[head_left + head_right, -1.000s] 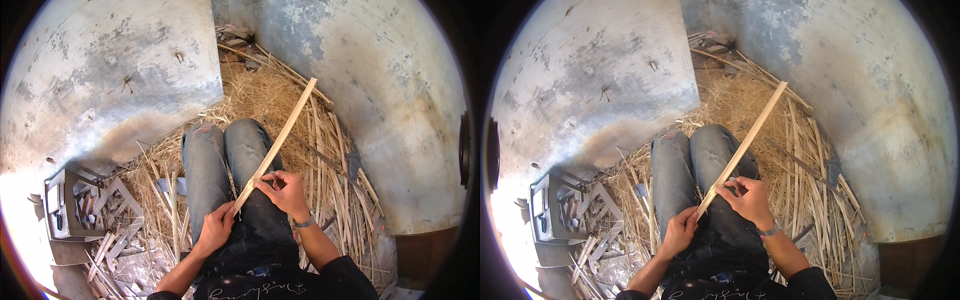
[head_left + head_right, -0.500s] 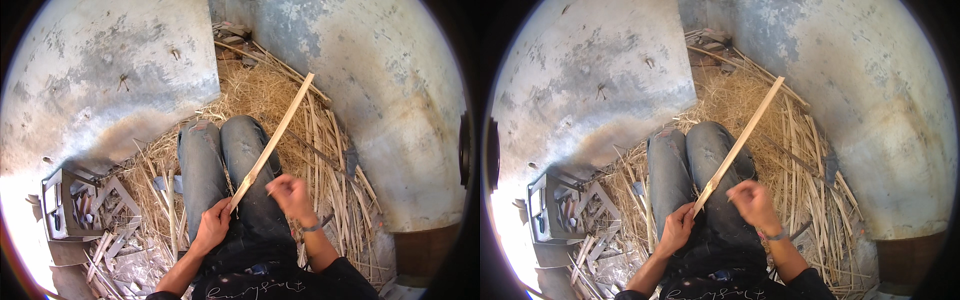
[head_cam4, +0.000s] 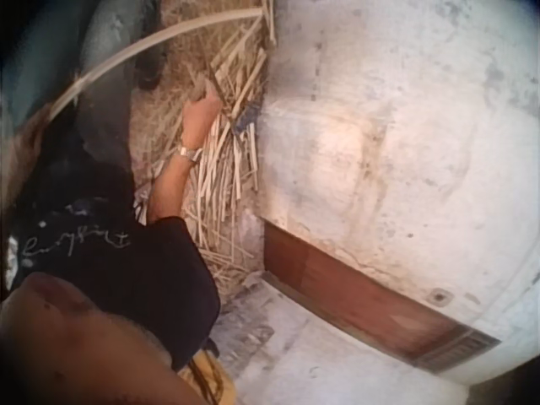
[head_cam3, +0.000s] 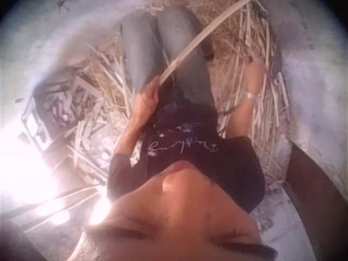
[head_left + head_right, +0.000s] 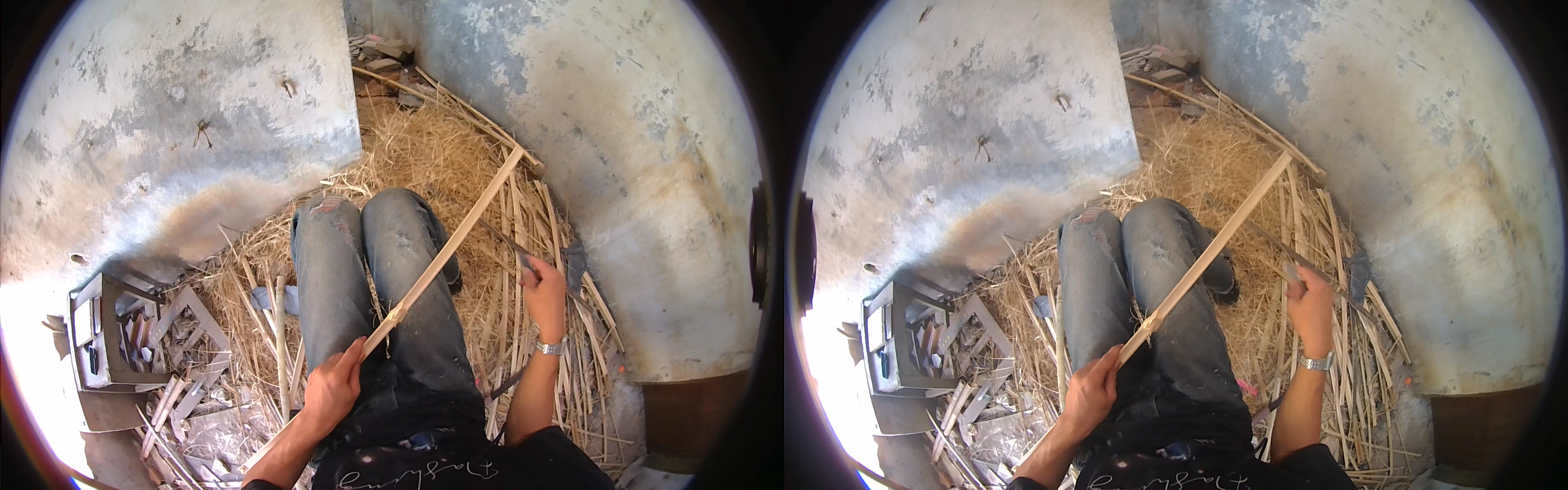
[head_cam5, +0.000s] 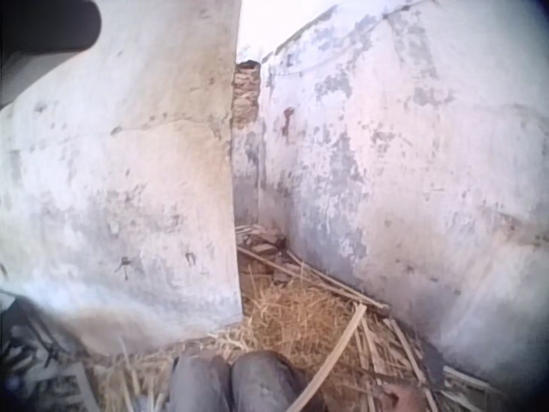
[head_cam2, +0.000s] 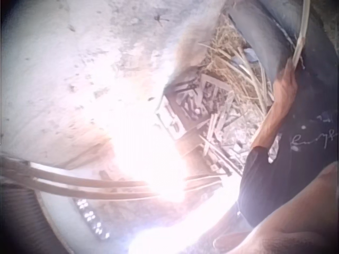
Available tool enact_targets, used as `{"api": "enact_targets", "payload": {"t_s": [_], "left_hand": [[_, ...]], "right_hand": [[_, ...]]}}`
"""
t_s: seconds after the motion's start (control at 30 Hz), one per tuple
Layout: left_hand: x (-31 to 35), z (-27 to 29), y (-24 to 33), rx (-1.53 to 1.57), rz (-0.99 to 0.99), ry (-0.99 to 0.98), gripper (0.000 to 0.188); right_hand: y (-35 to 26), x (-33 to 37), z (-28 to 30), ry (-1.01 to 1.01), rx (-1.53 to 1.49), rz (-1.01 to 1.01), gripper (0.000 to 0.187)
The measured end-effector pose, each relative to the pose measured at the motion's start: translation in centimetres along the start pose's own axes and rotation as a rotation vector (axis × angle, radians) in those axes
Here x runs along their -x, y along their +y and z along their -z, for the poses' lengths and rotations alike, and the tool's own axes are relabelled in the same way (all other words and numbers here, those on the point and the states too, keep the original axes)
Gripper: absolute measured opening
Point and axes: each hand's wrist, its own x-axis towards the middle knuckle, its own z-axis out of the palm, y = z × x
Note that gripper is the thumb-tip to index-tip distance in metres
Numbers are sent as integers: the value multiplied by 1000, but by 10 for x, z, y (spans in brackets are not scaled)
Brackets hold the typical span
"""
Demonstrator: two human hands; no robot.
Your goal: The person strips the outer bark from a length of bamboo using a knife, then uses a larger blade to continue processing the wood.
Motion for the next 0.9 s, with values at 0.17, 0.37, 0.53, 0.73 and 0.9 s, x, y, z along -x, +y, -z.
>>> {"api": "enact_targets", "payload": {"t_s": [0.17, 0.37, 0.53, 0.73, 0.9], "left_hand": [[14, 18, -6, -14, 2, 11, 34], [31, 31, -18, -38, 27, 6, 33], [34, 24, -22, -13, 26, 27, 33], [14, 8, -12, -44, 20, 1, 33], [7, 0, -10, 12, 19, 32, 34]], "right_hand": [[-59, -8, -32, -20, -237, 2, 20], [-71, -37, -50, 64, -85, 152, 24], [-78, -40, -64, 56, -79, 240, 20], [-88, -6, -78, -29, -101, 327, 16], [-88, -2, -79, -31, -150, 310, 15]]}}
